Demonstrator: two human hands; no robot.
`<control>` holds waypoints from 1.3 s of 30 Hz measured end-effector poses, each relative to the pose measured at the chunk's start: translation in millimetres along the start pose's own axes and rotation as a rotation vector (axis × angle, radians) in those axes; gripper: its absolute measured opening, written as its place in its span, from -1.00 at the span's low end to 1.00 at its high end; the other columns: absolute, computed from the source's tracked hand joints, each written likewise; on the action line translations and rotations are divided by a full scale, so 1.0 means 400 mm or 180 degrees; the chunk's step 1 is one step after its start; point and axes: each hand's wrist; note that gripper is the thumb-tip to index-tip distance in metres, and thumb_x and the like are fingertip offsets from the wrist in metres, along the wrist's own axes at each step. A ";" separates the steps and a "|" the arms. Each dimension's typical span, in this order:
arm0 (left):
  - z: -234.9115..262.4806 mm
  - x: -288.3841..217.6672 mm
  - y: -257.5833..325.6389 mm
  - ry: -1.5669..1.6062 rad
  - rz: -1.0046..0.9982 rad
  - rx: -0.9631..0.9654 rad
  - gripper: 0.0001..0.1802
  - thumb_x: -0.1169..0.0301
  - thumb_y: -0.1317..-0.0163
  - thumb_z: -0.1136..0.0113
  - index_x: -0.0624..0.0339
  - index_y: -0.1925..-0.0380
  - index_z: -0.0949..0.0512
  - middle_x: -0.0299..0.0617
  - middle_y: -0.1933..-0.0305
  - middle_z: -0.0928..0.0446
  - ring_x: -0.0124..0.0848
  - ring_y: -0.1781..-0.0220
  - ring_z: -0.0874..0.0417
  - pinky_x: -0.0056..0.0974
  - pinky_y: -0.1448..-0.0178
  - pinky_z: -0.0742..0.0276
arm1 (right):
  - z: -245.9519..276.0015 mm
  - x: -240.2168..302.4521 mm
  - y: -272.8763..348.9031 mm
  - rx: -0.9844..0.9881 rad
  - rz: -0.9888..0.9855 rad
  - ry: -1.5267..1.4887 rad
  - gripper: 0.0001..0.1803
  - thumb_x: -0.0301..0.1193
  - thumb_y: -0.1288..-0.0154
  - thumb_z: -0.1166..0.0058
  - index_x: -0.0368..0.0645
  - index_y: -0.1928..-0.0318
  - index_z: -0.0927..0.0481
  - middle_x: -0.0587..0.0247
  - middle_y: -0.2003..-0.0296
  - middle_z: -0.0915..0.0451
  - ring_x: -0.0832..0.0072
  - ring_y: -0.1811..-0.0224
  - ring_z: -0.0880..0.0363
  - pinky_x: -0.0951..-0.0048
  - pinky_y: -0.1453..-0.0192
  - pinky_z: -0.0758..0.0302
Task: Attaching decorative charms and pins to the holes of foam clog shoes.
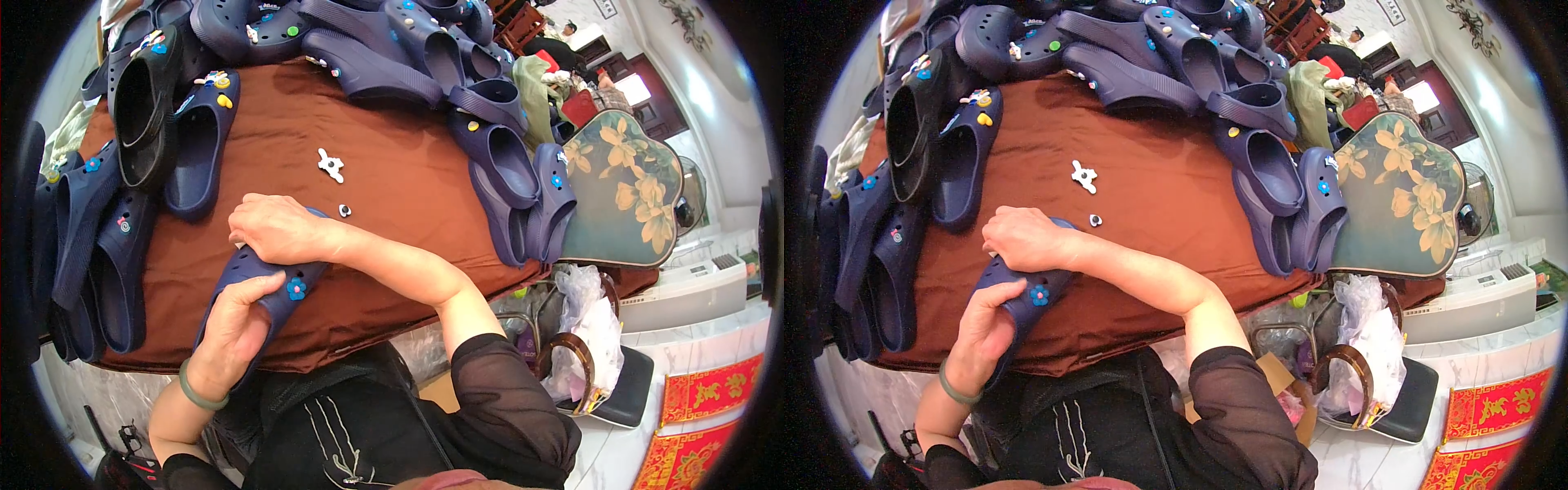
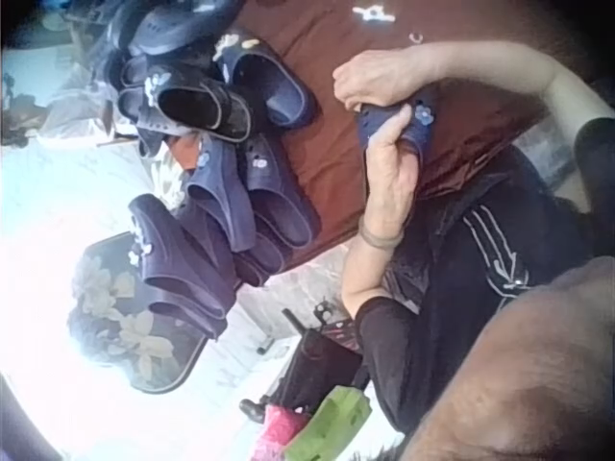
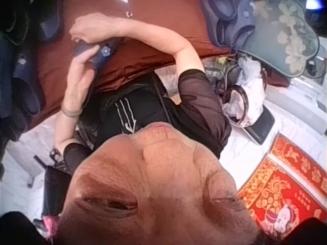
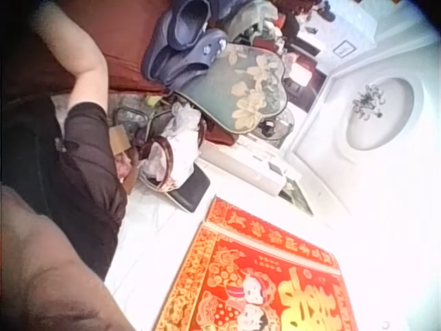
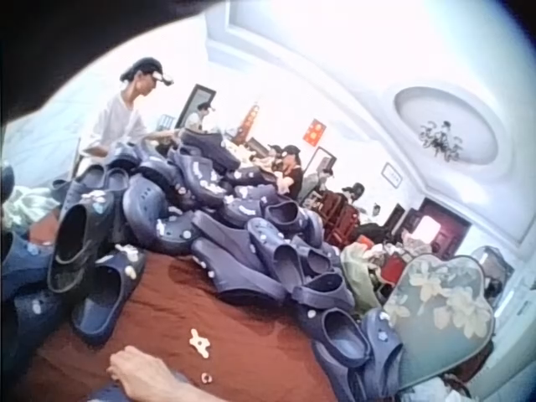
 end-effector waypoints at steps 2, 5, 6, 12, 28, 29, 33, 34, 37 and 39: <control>-0.016 0.008 0.012 0.0416 -0.0184 -0.0421 -0.52 0.57 -0.17 -0.15 0.30 -0.13 -0.34 -0.11 -0.09 -0.48 -0.28 -0.14 -0.52 -0.14 -0.27 -0.42 | 0.016 0.000 0.007 0.0110 -0.0060 -0.0055 -0.83 -0.33 -0.22 -0.05 -0.16 0.34 -0.59 0.22 0.31 -0.60 0.26 0.12 -0.49 0.22 0.07 -0.47; -0.007 0.013 0.019 0.0594 -0.0438 -0.0285 -0.53 0.45 -0.26 -0.14 0.28 -0.16 -0.32 -0.11 -0.16 -0.43 -0.28 -0.22 -0.46 -0.12 -0.34 -0.36 | 0.047 -0.010 0.008 0.0551 0.0167 -0.0593 -0.78 -0.26 -0.27 0.00 -0.12 0.26 -0.61 0.26 0.25 -0.60 0.28 0.05 -0.48 0.24 0.02 -0.47; 0.000 0.012 0.015 0.0589 -0.0446 -0.0293 -0.53 0.45 -0.26 -0.14 0.28 -0.16 -0.32 -0.11 -0.16 -0.43 -0.28 -0.22 -0.46 -0.12 -0.34 -0.36 | 0.049 -0.018 0.002 0.0758 0.0294 -0.0626 -0.76 -0.24 -0.29 0.01 -0.10 0.23 -0.61 0.26 0.24 -0.61 0.29 0.03 -0.48 0.23 -0.01 -0.47; 0.012 0.001 0.008 0.0421 -0.0010 -0.0071 -0.52 0.51 -0.19 -0.11 0.28 -0.14 -0.33 -0.06 -0.16 -0.44 -0.22 -0.22 -0.46 -0.09 -0.36 -0.32 | 0.009 -0.003 0.002 0.0468 0.0251 0.0074 -0.73 -0.27 -0.30 0.04 -0.17 0.25 -0.63 0.12 0.35 -0.63 0.11 0.19 -0.58 0.14 0.09 -0.51; 0.005 0.003 0.001 0.0154 0.0027 -0.0035 -0.54 0.45 -0.24 -0.10 0.34 -0.14 -0.35 -0.03 -0.10 -0.50 -0.21 -0.13 -0.54 -0.10 -0.27 -0.43 | 0.024 -0.022 0.035 -0.1157 -0.0714 -0.1730 -0.64 -0.24 -0.52 0.30 -0.22 0.22 -0.51 0.25 0.50 -0.53 0.51 0.41 -0.52 0.45 0.23 -0.48; 0.000 0.002 0.009 0.0121 0.0013 -0.0034 -0.53 0.39 -0.29 -0.10 0.34 -0.16 -0.34 -0.03 -0.12 -0.49 -0.22 -0.14 -0.53 -0.11 -0.26 -0.43 | 0.033 -0.027 0.058 -0.1362 -0.0768 -0.1525 -0.64 -0.23 -0.52 0.30 -0.22 0.17 -0.50 0.24 0.46 -0.54 0.50 0.37 -0.53 0.45 0.20 -0.47; -0.008 0.003 0.029 -0.0045 -0.0023 -0.0026 -0.50 0.28 -0.33 -0.09 0.32 -0.18 -0.33 -0.04 -0.16 -0.47 -0.24 -0.16 -0.53 -0.13 -0.26 -0.43 | 0.055 -0.078 0.169 -0.2113 -0.0958 -0.0509 -0.74 -0.30 -0.49 0.18 -0.22 0.09 -0.50 0.21 0.31 -0.58 0.52 0.27 -0.53 0.46 0.11 -0.48; -0.005 0.002 0.033 -0.0116 -0.0006 -0.0042 -0.50 0.26 -0.35 -0.08 0.31 -0.19 -0.33 -0.06 -0.17 -0.47 -0.25 -0.16 -0.52 -0.13 -0.27 -0.42 | 0.051 -0.096 0.196 -0.2223 -0.1086 -0.0527 -0.75 -0.32 -0.48 0.15 -0.22 0.08 -0.51 0.22 0.29 -0.58 0.52 0.24 -0.54 0.46 0.09 -0.48; 0.001 0.001 0.023 -0.0186 -0.0031 -0.0063 -0.50 0.21 -0.37 -0.04 0.27 -0.21 -0.33 -0.09 -0.20 -0.45 -0.27 -0.17 -0.52 -0.13 -0.29 -0.40 | 0.034 -0.179 0.263 -0.2236 -0.1452 -0.0584 -0.75 -0.33 -0.45 0.10 -0.26 0.09 -0.52 0.17 0.22 -0.59 0.45 0.17 -0.56 0.43 0.03 -0.48; 0.003 -0.001 0.015 -0.0229 -0.0011 0.0013 -0.49 0.15 -0.39 -0.01 0.22 -0.22 -0.33 -0.12 -0.22 -0.44 -0.29 -0.17 -0.52 -0.13 -0.30 -0.37 | 0.041 -0.219 0.300 -0.2338 -0.1308 -0.0030 -0.82 -0.41 -0.35 0.03 -0.25 0.19 -0.57 0.00 0.17 -0.56 0.11 0.04 -0.50 0.22 -0.11 -0.41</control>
Point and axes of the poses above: each hand's wrist, its own y-axis away from the middle knuckle, its own z-axis out of the back of the hand, x = y × z
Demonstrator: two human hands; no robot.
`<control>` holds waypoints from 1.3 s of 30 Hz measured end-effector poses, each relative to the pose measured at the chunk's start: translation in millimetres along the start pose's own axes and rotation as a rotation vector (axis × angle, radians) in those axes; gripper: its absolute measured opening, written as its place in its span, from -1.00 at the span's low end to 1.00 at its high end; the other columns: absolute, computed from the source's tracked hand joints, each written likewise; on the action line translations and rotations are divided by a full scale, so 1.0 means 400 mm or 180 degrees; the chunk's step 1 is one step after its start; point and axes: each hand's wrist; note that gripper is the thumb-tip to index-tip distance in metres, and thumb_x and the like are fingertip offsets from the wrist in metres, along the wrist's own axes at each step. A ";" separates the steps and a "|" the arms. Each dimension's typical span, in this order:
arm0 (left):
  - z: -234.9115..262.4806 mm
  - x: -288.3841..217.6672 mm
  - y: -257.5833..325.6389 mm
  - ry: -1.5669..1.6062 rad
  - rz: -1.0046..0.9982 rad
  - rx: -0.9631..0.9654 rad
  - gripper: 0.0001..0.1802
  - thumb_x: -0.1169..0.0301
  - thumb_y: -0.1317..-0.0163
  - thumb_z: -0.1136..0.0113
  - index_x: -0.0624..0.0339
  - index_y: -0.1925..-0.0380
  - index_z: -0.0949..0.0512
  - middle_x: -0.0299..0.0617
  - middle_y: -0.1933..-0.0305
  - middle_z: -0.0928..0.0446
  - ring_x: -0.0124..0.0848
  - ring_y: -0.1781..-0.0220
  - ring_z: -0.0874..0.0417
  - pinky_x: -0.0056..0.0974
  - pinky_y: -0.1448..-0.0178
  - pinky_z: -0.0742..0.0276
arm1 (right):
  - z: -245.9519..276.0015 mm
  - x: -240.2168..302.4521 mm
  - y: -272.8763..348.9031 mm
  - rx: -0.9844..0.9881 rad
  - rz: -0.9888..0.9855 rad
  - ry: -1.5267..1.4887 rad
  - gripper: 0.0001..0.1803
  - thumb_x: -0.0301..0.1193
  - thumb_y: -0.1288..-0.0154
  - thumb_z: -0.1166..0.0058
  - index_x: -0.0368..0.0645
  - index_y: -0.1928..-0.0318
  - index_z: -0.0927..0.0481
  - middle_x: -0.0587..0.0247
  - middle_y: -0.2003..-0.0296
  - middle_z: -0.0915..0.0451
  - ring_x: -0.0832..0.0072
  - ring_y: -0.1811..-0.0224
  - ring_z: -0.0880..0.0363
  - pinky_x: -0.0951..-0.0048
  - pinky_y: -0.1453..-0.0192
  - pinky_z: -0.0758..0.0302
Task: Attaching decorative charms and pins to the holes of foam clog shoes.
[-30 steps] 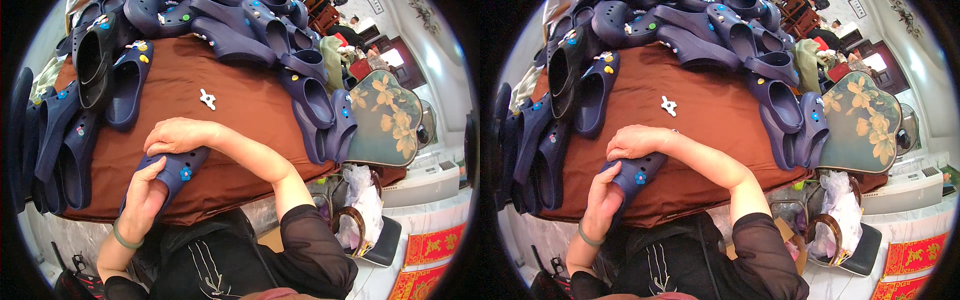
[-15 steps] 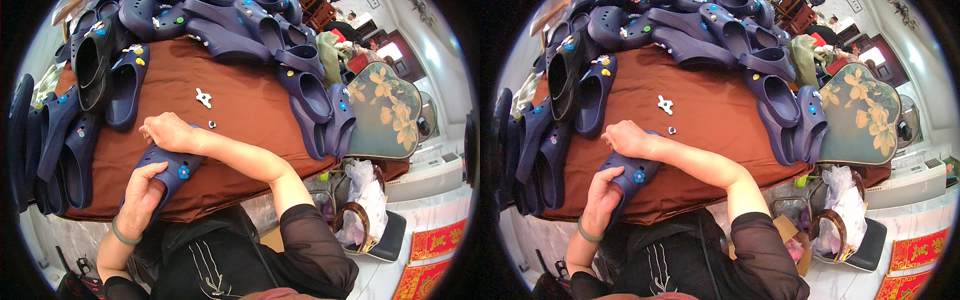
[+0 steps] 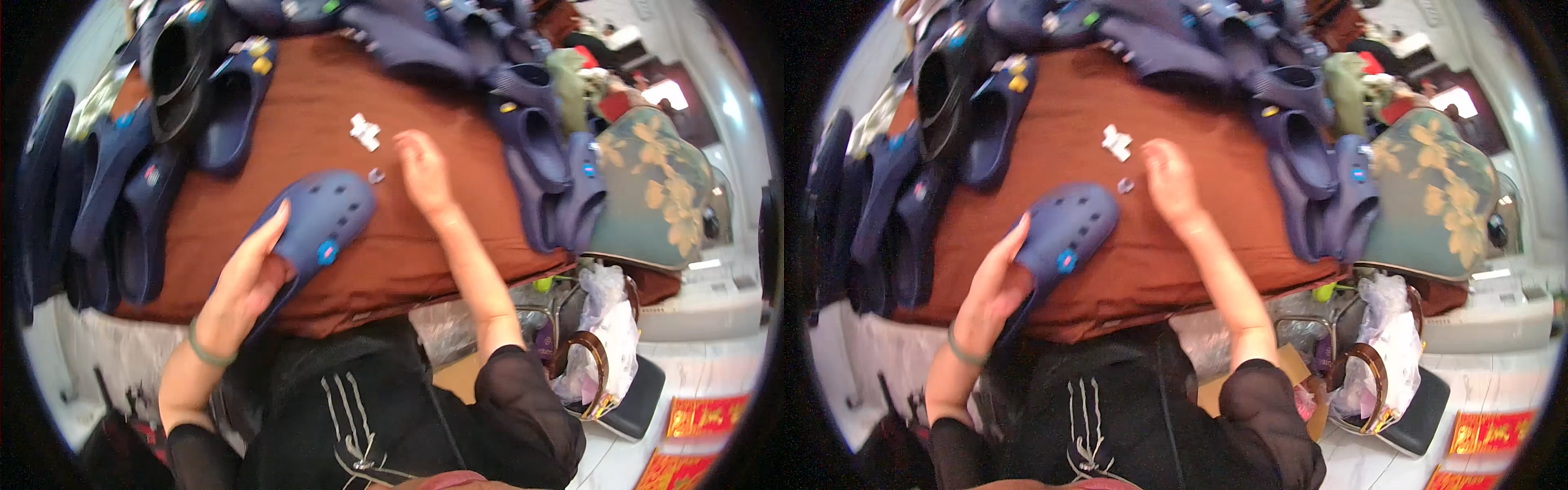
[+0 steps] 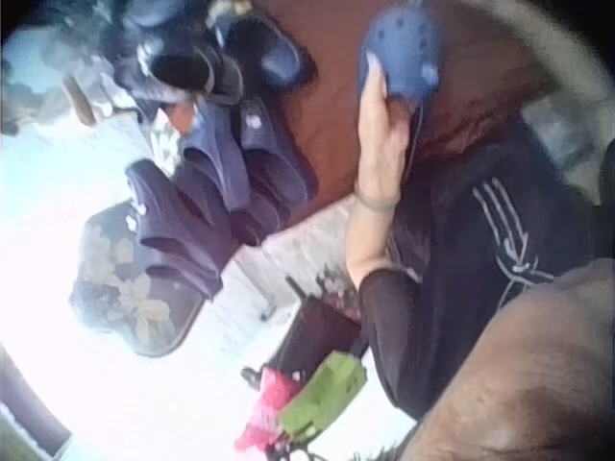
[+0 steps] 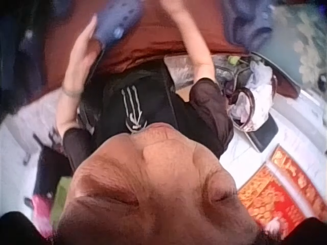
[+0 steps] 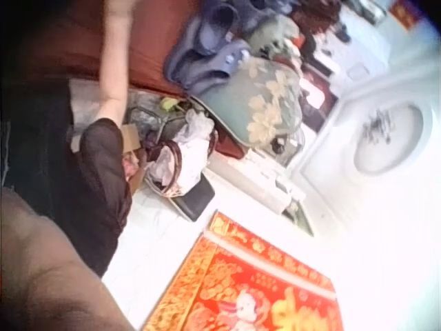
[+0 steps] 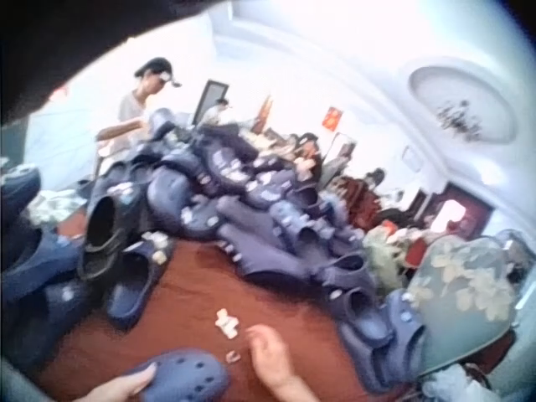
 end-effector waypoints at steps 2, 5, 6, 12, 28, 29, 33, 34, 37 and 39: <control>0.011 -0.002 -0.006 -0.0050 0.0058 0.0104 -0.47 0.08 -0.39 0.00 0.17 -0.22 -0.35 -0.14 -0.20 -0.46 -0.32 -0.17 -0.52 -0.15 -0.28 -0.36 | 0.026 0.027 -0.005 -0.0326 0.0504 0.0808 -0.83 -0.43 -0.34 0.03 -0.24 0.18 -0.58 0.06 0.19 -0.57 0.16 0.01 -0.48 0.26 -0.14 -0.38; 0.029 0.000 -0.036 -0.0148 0.0098 0.0062 -0.48 0.01 -0.39 0.03 0.11 -0.18 -0.39 -0.18 -0.12 -0.53 -0.34 -0.10 -0.56 -0.18 -0.21 -0.41 | 0.041 0.121 0.020 -0.0003 0.0450 0.0055 -0.86 -0.50 -0.27 -0.07 -0.21 0.17 -0.59 0.11 0.15 -0.57 0.19 -0.01 -0.48 0.26 -0.15 -0.37; 0.029 0.000 -0.035 -0.0114 0.0078 -0.0076 -0.48 0.01 -0.39 0.03 0.11 -0.18 -0.39 -0.18 -0.12 -0.53 -0.34 -0.10 -0.56 -0.18 -0.21 -0.41 | 0.043 0.140 0.036 0.0265 0.0538 -0.0281 -0.85 -0.52 -0.24 -0.10 -0.21 0.16 -0.59 0.13 0.14 -0.57 0.20 -0.02 -0.48 0.27 -0.16 -0.37; 0.052 0.009 -0.033 -0.0052 0.0000 0.0121 -0.54 0.08 -0.43 0.09 0.18 -0.12 -0.40 -0.17 0.00 -0.58 -0.39 0.05 -0.65 -0.21 -0.02 -0.59 | -0.002 0.250 0.048 0.1704 0.1650 -0.0503 -0.39 -0.23 0.23 -0.47 -0.06 0.05 -0.61 0.30 0.01 -0.57 0.27 -0.20 -0.43 0.01 -0.37 -0.13; 0.068 0.019 -0.051 0.0353 -0.0275 -0.0158 -0.71 0.29 -0.39 0.02 0.21 0.00 -0.47 -0.19 0.09 -0.60 -0.42 0.12 -0.64 -0.25 -0.01 -0.59 | -0.107 0.242 0.117 0.0493 0.1933 -0.0187 -0.73 -0.50 -0.21 -0.06 -0.20 0.06 -0.54 0.13 0.06 -0.59 0.21 -0.05 -0.53 0.13 -0.21 -0.36; 0.070 0.020 -0.054 0.0338 -0.0269 -0.0226 -0.71 0.29 -0.38 0.01 0.21 0.01 -0.47 -0.19 0.09 -0.60 -0.42 0.13 -0.64 -0.25 0.00 -0.59 | -0.110 0.241 0.117 0.0467 0.1938 -0.0225 -0.77 -0.52 -0.27 0.01 -0.23 0.06 -0.53 0.09 0.07 -0.58 0.18 -0.04 -0.54 0.13 -0.20 -0.37; 0.080 0.013 -0.058 0.0277 -0.0192 -0.0259 -0.71 0.30 -0.37 -0.01 0.22 0.00 -0.47 -0.18 0.07 -0.60 -0.42 0.13 -0.65 -0.25 0.00 -0.59 | -0.116 0.234 0.118 0.0468 0.1881 -0.0399 -0.79 -0.54 -0.28 0.02 -0.24 0.07 -0.51 0.06 0.07 -0.58 0.15 -0.05 -0.53 0.15 -0.20 -0.36; 0.080 0.011 -0.057 0.0269 -0.0198 -0.0252 -0.71 0.30 -0.37 -0.01 0.22 0.00 -0.47 -0.18 0.07 -0.60 -0.42 0.13 -0.65 -0.25 0.00 -0.59 | -0.116 0.235 0.117 0.0466 0.1811 -0.0579 -0.77 -0.55 -0.22 -0.04 -0.22 0.09 -0.52 0.09 0.07 -0.57 0.18 -0.05 -0.52 0.16 -0.18 -0.35; 0.078 0.010 -0.053 0.0310 -0.0232 -0.0047 -0.70 0.31 -0.37 -0.03 0.23 -0.01 -0.47 -0.17 0.07 -0.60 -0.41 0.12 -0.65 -0.25 -0.01 -0.59 | -0.107 0.241 0.124 0.0537 0.1699 -0.0830 -0.73 -0.57 -0.13 -0.12 -0.19 0.11 -0.51 0.12 0.06 -0.57 0.19 -0.06 -0.50 0.18 -0.16 -0.33; 0.077 0.017 -0.048 0.0373 -0.0269 -0.0047 -0.68 0.30 -0.37 -0.03 0.23 -0.03 -0.45 -0.17 0.05 -0.59 -0.40 0.10 -0.65 -0.24 -0.02 -0.59 | -0.106 0.239 0.129 0.0641 0.1678 -0.0932 -0.71 -0.59 -0.11 -0.15 -0.19 0.11 -0.50 0.12 0.06 -0.56 0.18 -0.06 -0.50 0.18 -0.15 -0.32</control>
Point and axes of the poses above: each hand's wrist, its own y-axis away from the middle knuckle, its own z-axis out of the back of the hand, x = y × z
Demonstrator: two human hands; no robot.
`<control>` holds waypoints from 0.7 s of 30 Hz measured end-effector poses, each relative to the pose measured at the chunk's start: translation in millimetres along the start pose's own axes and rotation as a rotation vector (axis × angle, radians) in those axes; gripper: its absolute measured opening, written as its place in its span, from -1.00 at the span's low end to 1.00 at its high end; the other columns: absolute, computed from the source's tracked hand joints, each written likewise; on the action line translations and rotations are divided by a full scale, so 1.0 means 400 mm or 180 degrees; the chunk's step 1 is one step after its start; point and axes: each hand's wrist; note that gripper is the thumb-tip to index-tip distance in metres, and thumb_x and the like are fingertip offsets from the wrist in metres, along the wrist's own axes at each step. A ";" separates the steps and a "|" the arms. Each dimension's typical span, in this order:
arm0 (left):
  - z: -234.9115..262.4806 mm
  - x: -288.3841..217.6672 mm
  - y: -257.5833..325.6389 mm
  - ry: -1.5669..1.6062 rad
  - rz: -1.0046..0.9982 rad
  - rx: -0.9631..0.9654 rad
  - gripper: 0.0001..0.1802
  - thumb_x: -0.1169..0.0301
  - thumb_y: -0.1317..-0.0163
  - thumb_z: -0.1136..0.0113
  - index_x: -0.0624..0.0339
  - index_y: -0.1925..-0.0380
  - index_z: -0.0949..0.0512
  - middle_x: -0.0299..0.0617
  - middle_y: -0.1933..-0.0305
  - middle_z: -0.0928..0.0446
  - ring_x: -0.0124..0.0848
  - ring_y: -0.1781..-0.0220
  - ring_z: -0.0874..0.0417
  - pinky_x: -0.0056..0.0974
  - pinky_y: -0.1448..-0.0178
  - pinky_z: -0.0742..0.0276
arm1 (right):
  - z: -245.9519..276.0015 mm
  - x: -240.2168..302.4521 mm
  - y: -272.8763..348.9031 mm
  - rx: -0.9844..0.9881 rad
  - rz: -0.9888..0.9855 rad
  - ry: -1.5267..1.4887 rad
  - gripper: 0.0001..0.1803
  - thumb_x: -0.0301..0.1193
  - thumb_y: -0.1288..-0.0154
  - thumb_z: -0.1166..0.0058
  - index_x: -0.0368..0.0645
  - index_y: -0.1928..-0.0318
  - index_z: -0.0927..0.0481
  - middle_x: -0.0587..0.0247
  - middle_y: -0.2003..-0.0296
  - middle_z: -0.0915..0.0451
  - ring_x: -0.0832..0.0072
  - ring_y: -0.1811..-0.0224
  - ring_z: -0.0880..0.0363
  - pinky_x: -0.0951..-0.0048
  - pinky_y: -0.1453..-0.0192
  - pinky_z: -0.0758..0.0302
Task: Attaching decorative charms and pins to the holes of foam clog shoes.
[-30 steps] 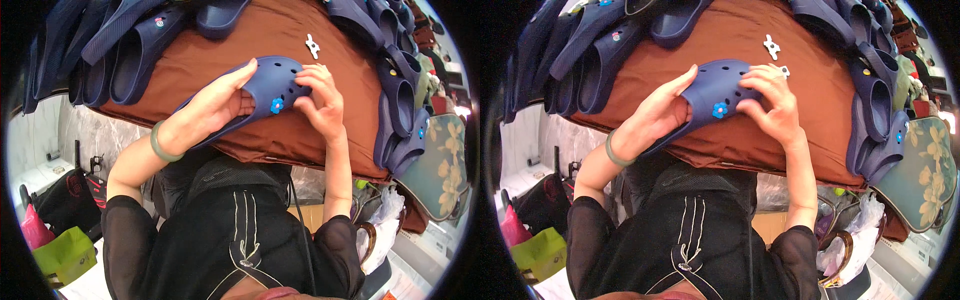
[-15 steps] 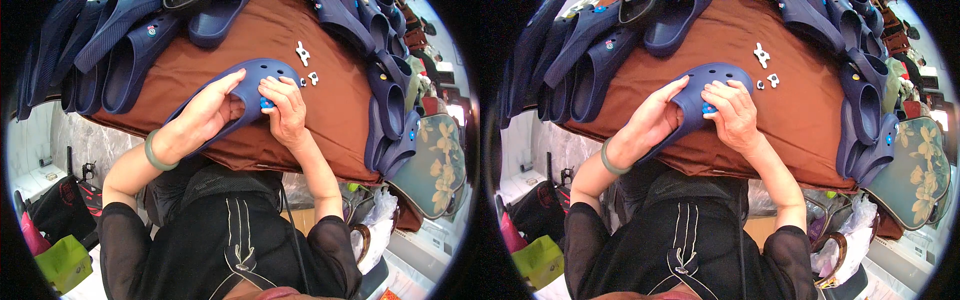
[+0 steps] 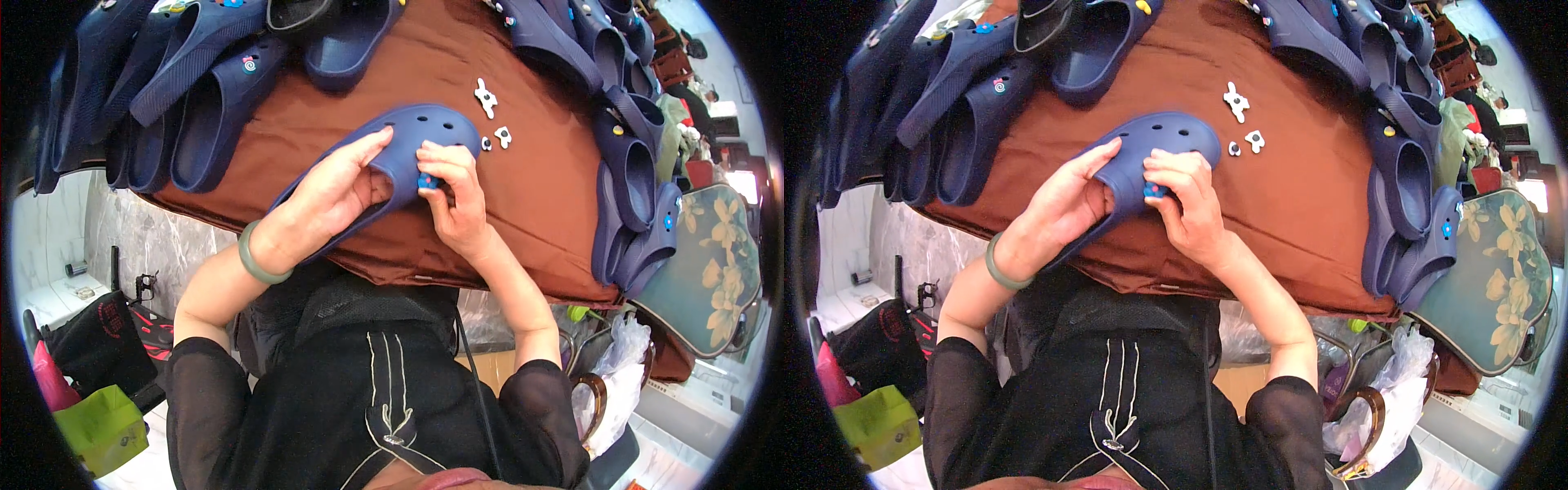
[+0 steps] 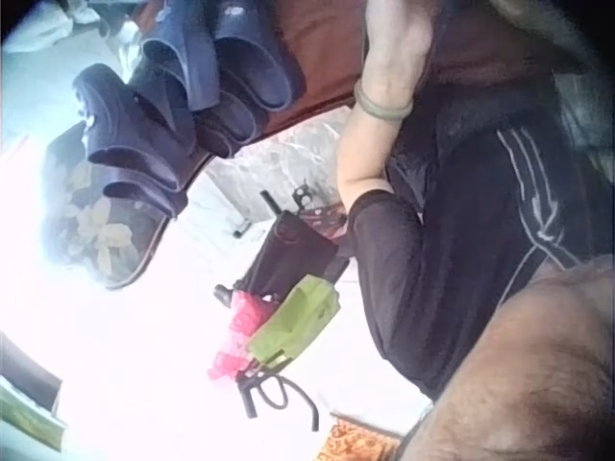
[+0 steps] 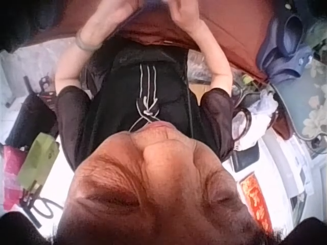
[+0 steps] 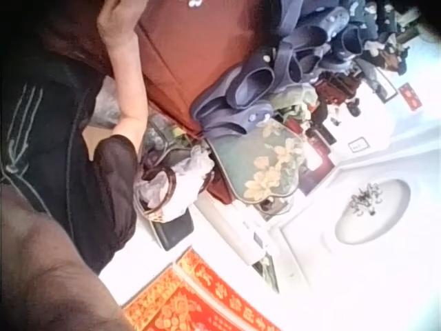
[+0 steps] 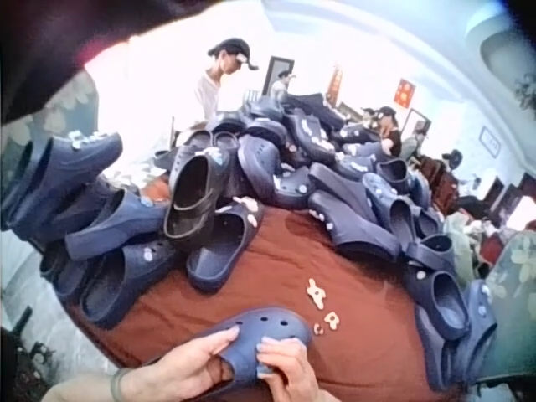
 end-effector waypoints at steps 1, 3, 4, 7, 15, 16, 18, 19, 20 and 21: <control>0.000 0.001 0.001 0.0003 -0.0032 -0.0001 -0.68 0.30 -0.37 -0.03 0.23 -0.03 -0.45 -0.17 0.05 -0.59 -0.40 0.10 -0.65 -0.24 -0.02 -0.59 | -0.003 -0.004 0.010 -0.0013 0.0019 -0.0139 -0.68 -0.60 -0.08 -0.17 -0.18 0.12 -0.47 0.12 0.05 -0.55 0.18 -0.08 -0.49 0.18 -0.16 -0.31; -0.002 0.006 0.006 0.0023 0.0048 -0.0018 -0.66 0.29 -0.38 -0.02 0.23 -0.06 -0.43 -0.15 0.02 -0.58 -0.38 0.08 -0.64 -0.23 -0.03 -0.59 | -0.001 0.001 0.019 -0.0032 0.0060 -0.0269 -0.65 -0.61 -0.05 -0.20 -0.17 0.12 -0.45 0.12 0.04 -0.55 0.17 -0.09 -0.49 0.18 -0.16 -0.31; 0.006 0.007 0.003 -0.0015 0.0053 -0.0032 -0.64 0.28 -0.39 0.00 0.23 -0.09 -0.41 -0.13 -0.01 -0.56 -0.37 0.07 -0.64 -0.21 -0.04 -0.60 | 0.004 0.001 0.020 0.0116 -0.0045 -0.0355 -0.64 -0.67 -0.04 -0.17 -0.18 0.13 -0.43 0.07 0.03 -0.50 0.16 -0.10 -0.47 0.18 -0.19 -0.33; -0.012 0.005 0.010 0.0036 0.0053 0.0020 -0.63 0.26 -0.41 0.03 0.24 -0.10 -0.40 -0.11 0.00 -0.56 -0.36 0.06 -0.64 -0.21 -0.03 -0.60 | 0.022 0.007 0.012 0.0384 -0.0206 -0.0445 -0.60 -0.73 0.00 -0.17 -0.17 0.13 -0.41 0.03 0.02 -0.43 0.14 -0.12 -0.44 0.18 -0.23 -0.36; -0.020 0.005 0.010 -0.0069 -0.0013 -0.0016 -0.60 0.23 -0.42 0.05 0.25 -0.13 -0.37 -0.10 -0.04 -0.55 -0.34 0.04 -0.64 -0.20 -0.03 -0.60 | 0.000 0.009 0.030 -0.0289 0.0144 0.0282 -0.61 -0.58 0.11 -0.36 -0.09 0.25 -0.47 0.24 0.30 -0.45 0.27 0.22 -0.41 0.28 0.11 -0.39; -0.023 0.004 0.012 -0.0086 -0.0009 -0.0043 -0.60 0.23 -0.42 0.04 0.24 -0.13 -0.37 -0.10 -0.05 -0.55 -0.33 0.04 -0.64 -0.20 -0.03 -0.59 | -0.003 0.009 0.032 -0.0326 0.0195 0.0304 -0.59 -0.59 0.12 -0.36 -0.10 0.24 -0.46 0.24 0.31 -0.44 0.27 0.23 -0.40 0.28 0.13 -0.38; -0.038 -0.002 0.021 -0.0211 -0.0010 0.0102 -0.58 0.22 -0.40 0.02 0.25 -0.13 -0.38 -0.12 -0.06 -0.54 -0.36 0.01 -0.61 -0.22 -0.08 -0.55 | -0.007 0.008 0.036 -0.0310 0.0075 0.0185 -0.59 -0.61 0.12 -0.34 -0.11 0.23 -0.46 0.22 0.29 -0.44 0.27 0.23 -0.40 0.28 0.12 -0.38; -0.050 -0.006 0.029 -0.0335 -0.0007 0.0243 -0.57 0.21 -0.39 -0.01 0.25 -0.13 -0.39 -0.14 -0.07 -0.53 -0.38 -0.02 -0.58 -0.24 -0.13 -0.51 | -0.007 0.009 0.037 -0.0292 -0.0050 0.0065 -0.60 -0.63 0.11 -0.33 -0.12 0.22 -0.46 0.21 0.27 -0.44 0.26 0.22 -0.40 0.27 0.10 -0.37; -0.067 -0.011 0.043 -0.1144 -0.0468 0.0560 -0.55 0.23 -0.34 -0.09 0.26 -0.12 -0.39 -0.16 -0.08 -0.51 -0.42 -0.06 -0.54 -0.26 -0.17 -0.45 | -0.003 0.008 0.033 -0.0291 -0.0041 0.0061 -0.60 -0.63 0.11 -0.33 -0.12 0.22 -0.46 0.21 0.27 -0.44 0.26 0.22 -0.40 0.27 0.10 -0.37; -0.087 -0.013 0.061 -0.1950 -0.0921 0.0881 -0.53 0.24 -0.29 -0.16 0.28 -0.11 -0.40 -0.18 -0.08 -0.49 -0.45 -0.09 -0.49 -0.27 -0.21 -0.39 | 0.006 0.011 0.029 -0.0140 -0.0064 0.0269 -0.59 -0.65 0.10 -0.30 -0.12 0.20 -0.45 0.19 0.25 -0.43 0.26 0.23 -0.40 0.27 0.10 -0.36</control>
Point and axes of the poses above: each hand's wrist, its own y-axis away from the middle knuckle, its own z-axis out of the back of the hand, x = y × z
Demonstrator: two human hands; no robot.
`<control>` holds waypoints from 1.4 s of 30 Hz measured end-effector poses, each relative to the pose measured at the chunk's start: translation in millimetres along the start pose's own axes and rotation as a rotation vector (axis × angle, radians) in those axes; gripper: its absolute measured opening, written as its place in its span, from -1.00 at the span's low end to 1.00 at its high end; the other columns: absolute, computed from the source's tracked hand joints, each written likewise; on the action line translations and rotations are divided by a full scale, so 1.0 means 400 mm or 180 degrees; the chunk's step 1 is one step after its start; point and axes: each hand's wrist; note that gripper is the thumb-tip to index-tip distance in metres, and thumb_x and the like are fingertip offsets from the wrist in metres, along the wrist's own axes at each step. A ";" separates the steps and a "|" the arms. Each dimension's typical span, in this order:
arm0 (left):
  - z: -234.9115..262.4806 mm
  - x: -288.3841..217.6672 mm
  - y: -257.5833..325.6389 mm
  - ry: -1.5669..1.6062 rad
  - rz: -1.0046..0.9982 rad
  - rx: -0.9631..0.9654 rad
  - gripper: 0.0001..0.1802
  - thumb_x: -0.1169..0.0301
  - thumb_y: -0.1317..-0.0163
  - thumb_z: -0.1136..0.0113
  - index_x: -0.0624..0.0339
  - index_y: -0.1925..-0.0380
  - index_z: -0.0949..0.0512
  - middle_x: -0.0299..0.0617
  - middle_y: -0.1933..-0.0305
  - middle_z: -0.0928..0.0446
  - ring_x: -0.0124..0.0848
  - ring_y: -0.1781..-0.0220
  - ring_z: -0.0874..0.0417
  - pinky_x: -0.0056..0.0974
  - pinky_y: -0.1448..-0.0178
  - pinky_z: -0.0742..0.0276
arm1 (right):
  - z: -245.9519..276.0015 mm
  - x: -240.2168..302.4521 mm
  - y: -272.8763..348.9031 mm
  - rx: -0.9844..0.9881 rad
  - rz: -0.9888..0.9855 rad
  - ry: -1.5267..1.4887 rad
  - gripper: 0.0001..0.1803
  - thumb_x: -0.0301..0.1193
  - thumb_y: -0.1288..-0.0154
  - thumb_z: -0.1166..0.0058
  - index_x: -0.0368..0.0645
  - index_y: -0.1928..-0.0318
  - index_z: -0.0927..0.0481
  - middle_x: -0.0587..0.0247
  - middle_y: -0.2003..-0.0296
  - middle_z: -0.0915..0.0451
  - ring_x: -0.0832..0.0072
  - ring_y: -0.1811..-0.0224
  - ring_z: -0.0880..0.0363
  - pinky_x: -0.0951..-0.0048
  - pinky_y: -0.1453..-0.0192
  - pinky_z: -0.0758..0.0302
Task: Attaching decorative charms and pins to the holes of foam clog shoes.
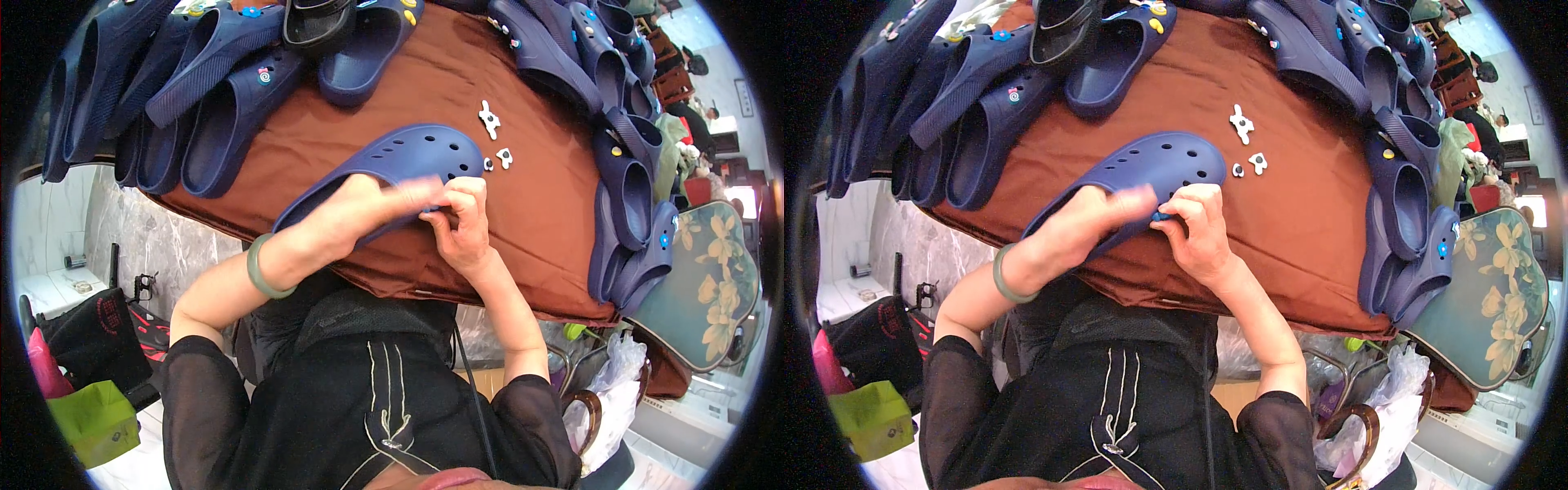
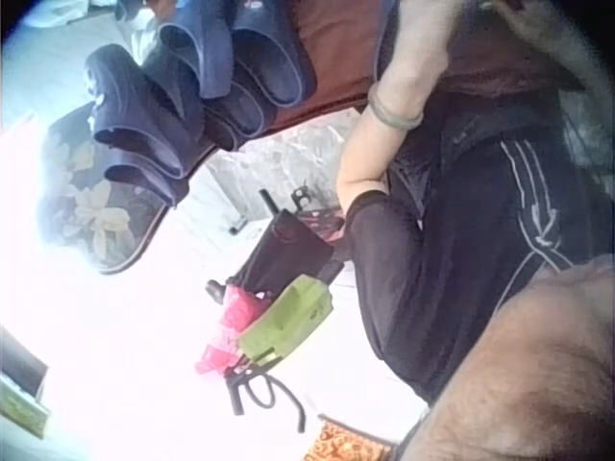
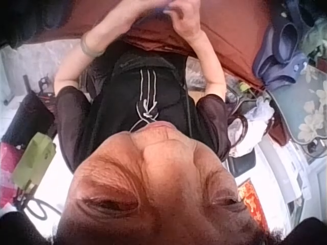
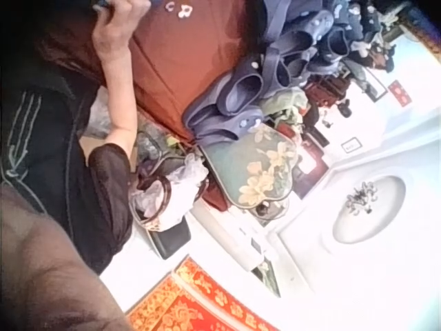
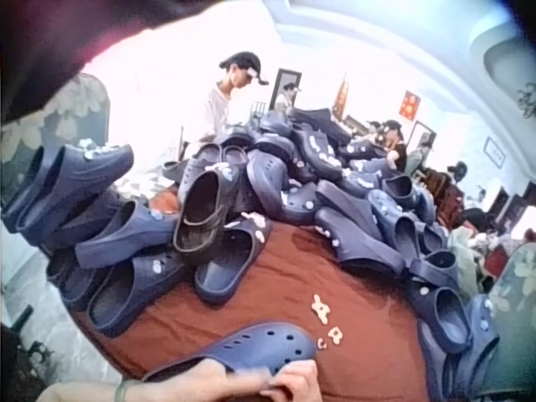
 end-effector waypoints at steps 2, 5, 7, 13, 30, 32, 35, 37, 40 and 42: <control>-0.021 0.012 0.003 -0.1172 -0.0537 -0.0309 -0.48 0.36 -0.12 -0.36 0.32 -0.06 -0.43 -0.22 -0.04 -0.49 -0.49 -0.08 -0.45 -0.28 -0.22 -0.36 | 0.004 0.000 0.000 0.0156 -0.0003 0.0197 -0.58 -0.68 0.09 -0.27 -0.13 0.18 -0.45 0.17 0.23 -0.42 0.26 0.23 -0.39 0.27 0.10 -0.34; -0.006 0.026 0.010 -0.1021 -0.0156 -0.0254 -0.58 0.38 -0.17 -0.31 0.32 0.01 -0.49 -0.24 0.03 -0.53 -0.50 -0.01 -0.49 -0.31 -0.18 -0.39 | -0.002 -0.011 0.007 0.0198 0.0015 -0.0186 -0.53 -0.70 0.08 -0.22 -0.13 0.12 -0.41 0.15 0.21 -0.40 0.26 0.25 -0.38 0.30 0.14 -0.28; -0.006 0.037 0.012 -0.0901 -0.0111 -0.0367 -0.66 0.38 -0.21 -0.27 0.34 0.07 -0.53 -0.28 0.08 -0.56 -0.51 0.04 -0.51 -0.34 -0.12 -0.42 | -0.003 -0.015 0.006 0.0208 0.0001 -0.0234 -0.54 -0.70 0.07 -0.22 -0.13 0.12 -0.42 0.15 0.21 -0.41 0.26 0.25 -0.38 0.30 0.13 -0.28; 0.004 0.044 0.019 -0.0965 0.0256 -0.0492 -0.69 0.36 -0.24 -0.24 0.34 0.09 -0.58 -0.33 0.13 -0.57 -0.57 0.08 -0.50 -0.39 -0.06 -0.43 | 0.000 -0.016 -0.003 0.0250 -0.0104 -0.0451 -0.55 -0.60 0.07 -0.33 -0.12 0.15 -0.42 0.17 0.21 -0.41 0.31 0.26 -0.39 0.34 0.19 -0.31; 0.008 0.031 0.015 -0.0561 0.0243 -0.0517 -0.84 0.42 -0.11 -0.35 0.26 0.33 -0.68 -0.44 0.37 -0.59 -0.65 0.31 -0.48 -0.47 0.19 -0.39 | 0.028 -0.069 -0.058 0.0606 0.1141 -0.0142 -0.65 -0.50 -0.01 -0.32 -0.17 0.23 -0.42 0.27 0.43 -0.46 0.31 0.46 -0.41 0.32 0.36 -0.36; 0.006 0.030 0.012 -0.0464 0.0185 -0.0496 -0.84 0.41 -0.11 -0.35 0.26 0.33 -0.68 -0.43 0.38 -0.60 -0.64 0.32 -0.48 -0.47 0.19 -0.39 | 0.026 -0.065 -0.048 0.0530 0.1132 -0.0061 -0.66 -0.50 -0.03 -0.31 -0.17 0.22 -0.41 0.26 0.42 -0.46 0.32 0.46 -0.41 0.32 0.36 -0.37; 0.006 0.022 0.010 -0.0361 0.0121 -0.0395 -0.84 0.43 -0.11 -0.34 0.26 0.32 -0.68 -0.42 0.36 -0.60 -0.64 0.31 -0.49 -0.46 0.18 -0.39 | 0.023 -0.064 -0.042 0.0477 0.1026 -0.0032 -0.67 -0.49 -0.06 -0.29 -0.18 0.21 -0.41 0.26 0.42 -0.45 0.33 0.47 -0.40 0.33 0.37 -0.37; 0.008 0.020 0.010 -0.0453 0.0129 -0.0357 -0.84 0.45 -0.12 -0.33 0.27 0.30 -0.67 -0.42 0.34 -0.61 -0.63 0.30 -0.49 -0.45 0.16 -0.40 | 0.028 -0.066 -0.045 0.0500 0.0921 -0.0076 -0.67 -0.49 -0.07 -0.29 -0.18 0.21 -0.41 0.26 0.42 -0.45 0.33 0.47 -0.40 0.34 0.38 -0.36; 0.009 0.039 0.008 -0.0260 0.0100 -0.0323 -0.84 0.45 -0.11 -0.34 0.26 0.29 -0.67 -0.42 0.34 -0.60 -0.62 0.28 -0.49 -0.45 0.13 -0.40 | 0.040 -0.061 -0.059 0.0671 0.1178 -0.0026 -0.67 -0.52 -0.04 -0.29 -0.18 0.22 -0.42 0.26 0.43 -0.45 0.32 0.48 -0.40 0.35 0.41 -0.37; 0.013 0.044 0.007 -0.0326 0.0113 -0.0315 -0.83 0.45 -0.11 -0.34 0.26 0.28 -0.67 -0.43 0.34 -0.59 -0.62 0.28 -0.49 -0.46 0.11 -0.40 | 0.043 -0.052 -0.062 0.0556 0.1396 0.0178 -0.68 -0.57 -0.01 -0.27 -0.18 0.24 -0.42 0.26 0.44 -0.46 0.33 0.50 -0.41 0.37 0.43 -0.39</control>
Point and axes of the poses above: each hand's wrist, its own y-axis away from the middle knuckle, its own z-axis out of the back of the hand, x = y × z
